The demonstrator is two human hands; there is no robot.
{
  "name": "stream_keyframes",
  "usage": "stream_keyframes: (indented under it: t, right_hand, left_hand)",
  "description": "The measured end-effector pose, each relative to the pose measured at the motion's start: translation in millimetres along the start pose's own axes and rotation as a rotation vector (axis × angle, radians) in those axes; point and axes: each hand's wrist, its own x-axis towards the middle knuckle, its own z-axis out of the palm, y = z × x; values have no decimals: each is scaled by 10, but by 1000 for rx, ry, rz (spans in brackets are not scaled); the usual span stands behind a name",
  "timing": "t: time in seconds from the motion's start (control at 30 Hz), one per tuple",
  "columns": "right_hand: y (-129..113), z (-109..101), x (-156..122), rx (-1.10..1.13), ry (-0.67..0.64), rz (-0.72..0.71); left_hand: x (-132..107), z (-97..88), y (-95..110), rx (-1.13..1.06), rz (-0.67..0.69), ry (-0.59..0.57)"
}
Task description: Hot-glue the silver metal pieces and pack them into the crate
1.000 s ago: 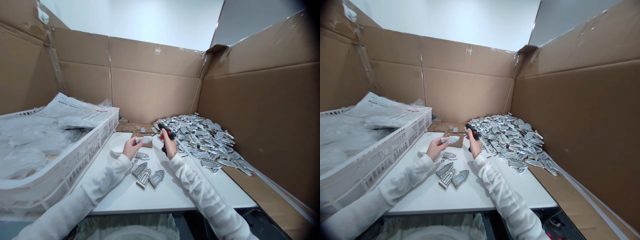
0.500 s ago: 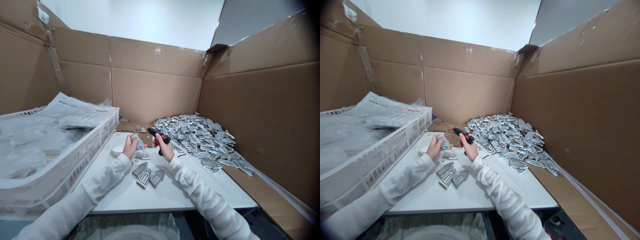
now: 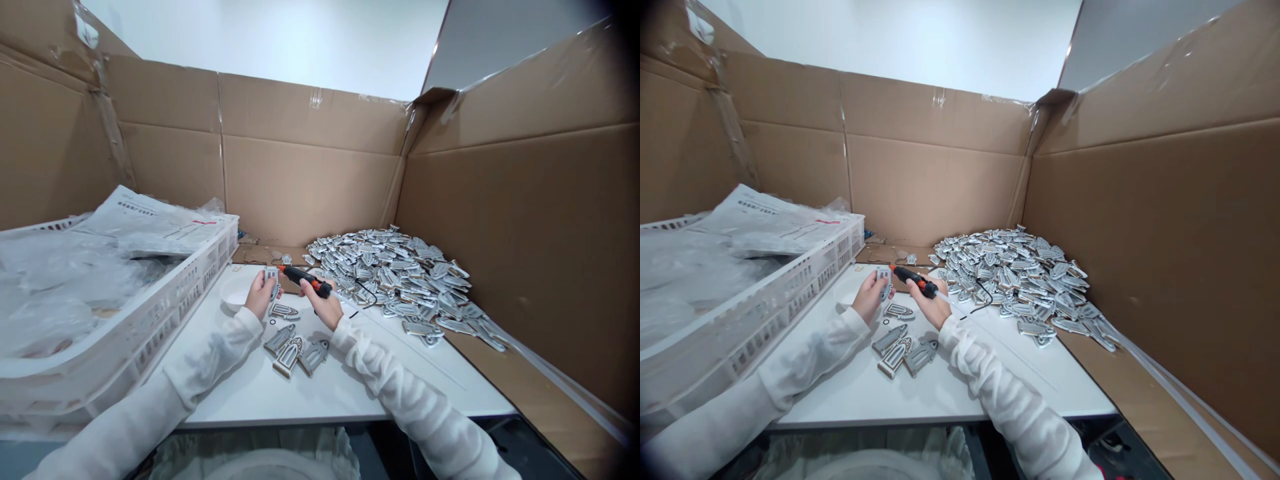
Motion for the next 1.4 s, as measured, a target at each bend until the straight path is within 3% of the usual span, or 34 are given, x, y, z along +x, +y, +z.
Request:
stream_keyframes:
  t: [0.4,1.4]
  right_hand:
    - [34,47,-2,-136,-51,-16]
    - [70,55,-13,-125,5,40]
  left_hand:
    - [19,9,-46,-72,5,-32]
    - [-10,24,-8,-43,-10,-52]
